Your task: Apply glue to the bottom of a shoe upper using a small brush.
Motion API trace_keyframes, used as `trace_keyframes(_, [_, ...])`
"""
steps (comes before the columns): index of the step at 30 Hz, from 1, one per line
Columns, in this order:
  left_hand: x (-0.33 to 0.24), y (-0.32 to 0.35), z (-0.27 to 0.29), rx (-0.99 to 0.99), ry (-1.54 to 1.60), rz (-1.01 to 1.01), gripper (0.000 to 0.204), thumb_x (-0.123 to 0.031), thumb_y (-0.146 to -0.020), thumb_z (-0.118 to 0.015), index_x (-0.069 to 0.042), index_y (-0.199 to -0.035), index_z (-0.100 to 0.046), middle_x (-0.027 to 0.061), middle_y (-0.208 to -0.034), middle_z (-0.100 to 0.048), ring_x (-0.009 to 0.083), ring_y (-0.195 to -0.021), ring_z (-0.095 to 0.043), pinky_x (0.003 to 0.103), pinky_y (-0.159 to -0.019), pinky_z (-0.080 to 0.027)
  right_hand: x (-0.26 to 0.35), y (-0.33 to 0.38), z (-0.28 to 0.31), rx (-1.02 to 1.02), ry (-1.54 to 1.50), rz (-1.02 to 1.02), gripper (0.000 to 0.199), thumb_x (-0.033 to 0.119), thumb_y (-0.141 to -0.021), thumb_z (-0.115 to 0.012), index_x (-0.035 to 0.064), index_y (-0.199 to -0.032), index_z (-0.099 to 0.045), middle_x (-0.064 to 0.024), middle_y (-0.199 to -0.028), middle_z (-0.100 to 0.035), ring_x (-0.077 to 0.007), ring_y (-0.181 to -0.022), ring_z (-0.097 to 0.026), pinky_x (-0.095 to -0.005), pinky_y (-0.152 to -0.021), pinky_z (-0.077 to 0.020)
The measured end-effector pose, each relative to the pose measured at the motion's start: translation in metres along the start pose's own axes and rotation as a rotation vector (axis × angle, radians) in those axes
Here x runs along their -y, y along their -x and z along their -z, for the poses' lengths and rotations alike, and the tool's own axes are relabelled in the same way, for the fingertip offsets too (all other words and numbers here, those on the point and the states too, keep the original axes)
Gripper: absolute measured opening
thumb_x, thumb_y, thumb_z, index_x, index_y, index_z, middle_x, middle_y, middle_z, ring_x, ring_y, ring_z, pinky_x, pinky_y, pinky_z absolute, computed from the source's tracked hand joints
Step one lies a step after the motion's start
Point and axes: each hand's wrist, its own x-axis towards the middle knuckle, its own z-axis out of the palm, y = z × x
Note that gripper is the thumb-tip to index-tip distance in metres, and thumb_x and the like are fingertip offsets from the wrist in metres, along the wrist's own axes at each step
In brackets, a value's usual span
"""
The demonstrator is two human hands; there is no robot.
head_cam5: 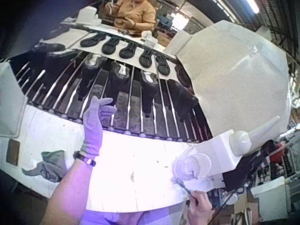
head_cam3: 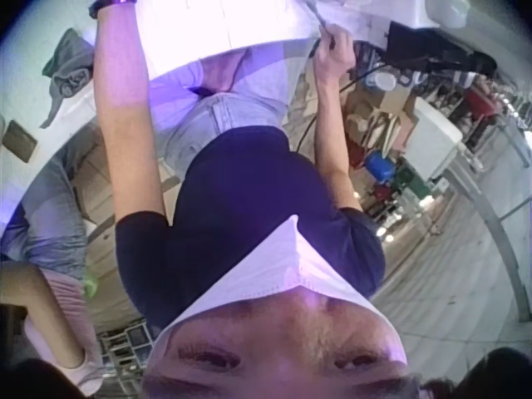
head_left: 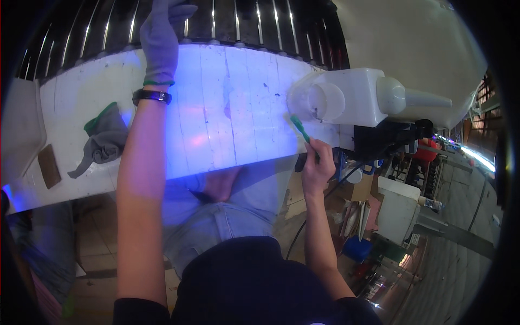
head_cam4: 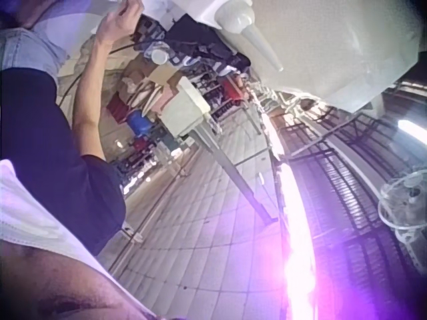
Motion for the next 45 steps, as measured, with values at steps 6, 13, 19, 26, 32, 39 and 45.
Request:
trace_keyframes(6, [0.015,-0.006,0.007,0.091,-0.045,-0.080,0.065,-0.051,-0.102,-0.029,0.003,-0.117,-0.063,0.0153,-0.099,-0.070,0.0213,-0.096,-0.066,0.032,-0.091,-0.048,-0.009,-0.010,0.001,-0.114,0.009,0.016,0.016,-0.007,-0.082,-0.068,0.0023,-0.094,-0.068,-0.0093,-0.088,-0.066,-0.0190,-0.073,-0.064,-0.0290,-0.064,-0.0504])
trace_keyframes(13, [0.020,-0.011,0.012,0.083,0.012,-0.075,0.063,-0.048,-0.103,-0.031,0.004,-0.116,-0.064,0.0144,-0.096,-0.071,0.0209,-0.092,-0.066,0.031,-0.088,-0.049,-0.009,-0.004,0.002,0.045,0.138,-0.006,0.014,-0.004,-0.082,-0.069,0.0030,-0.094,-0.069,-0.0096,-0.089,-0.067,-0.0198,-0.070,-0.064,-0.0262,-0.062,-0.0493])
trace_keyframes(19, [0.009,-0.007,0.004,0.061,-0.017,0.014,0.065,-0.049,-0.102,-0.029,0.004,-0.117,-0.063,0.0147,-0.099,-0.069,0.0216,-0.095,-0.064,0.032,-0.092,-0.047,-0.011,-0.009,0.005,-0.142,-0.063,-0.085,0.018,-0.010,-0.079,-0.069,0.0013,-0.094,-0.069,-0.0103,-0.088,-0.067,-0.0179,-0.073,-0.065,-0.0256,-0.062,-0.0499])
trace_keyframes(26, [0.015,-0.012,0.008,0.065,-0.028,-0.008,0.066,-0.050,-0.102,-0.029,0.005,-0.117,-0.063,0.0154,-0.099,-0.069,0.0223,-0.095,-0.064,0.033,-0.092,-0.047,-0.014,-0.008,0.011,-0.063,-0.056,-0.104,0.021,-0.012,-0.081,-0.063,0.0017,-0.096,-0.068,-0.0120,-0.088,-0.067,-0.0183,-0.076,-0.066,-0.0261,-0.067,-0.0513])
trace_keyframes(32, [0.011,-0.010,0.004,0.050,-0.025,-0.015,0.066,-0.049,-0.102,-0.029,0.005,-0.115,-0.064,0.0159,-0.097,-0.069,0.0222,-0.094,-0.064,0.032,-0.093,-0.047,0.009,-0.005,0.018,-0.113,-0.039,-0.101,0.019,-0.010,-0.081,-0.065,0.0004,-0.097,-0.068,-0.0107,-0.091,-0.066,-0.0167,-0.079,-0.066,-0.0287,-0.068,-0.0519])
trace_keyframes(39, [0.013,-0.009,0.005,0.056,-0.014,-0.042,0.064,-0.048,-0.102,-0.028,0.005,-0.115,-0.063,0.0155,-0.098,-0.070,0.0220,-0.096,-0.065,0.032,-0.093,-0.047,0.017,-0.046,0.032,-0.208,-0.053,-0.107,0.014,-0.002,-0.084,-0.066,0.0046,-0.096,-0.069,-0.0084,-0.088,-0.066,-0.0246,-0.077,-0.066,-0.0281,-0.073,-0.0498])
trace_keyframes(45, [0.014,-0.011,0.005,0.053,0.013,-0.038,0.065,-0.049,-0.102,-0.029,0.005,-0.116,-0.063,0.0162,-0.098,-0.070,0.0223,-0.097,-0.065,0.032,-0.094,-0.047,0.027,-0.065,0.033,0.137,0.281,-0.139,0.011,0.014,-0.086,-0.068,0.0075,-0.095,-0.069,-0.0078,-0.089,-0.065,-0.0267,-0.075,-0.065,-0.0331,-0.065,-0.0478])
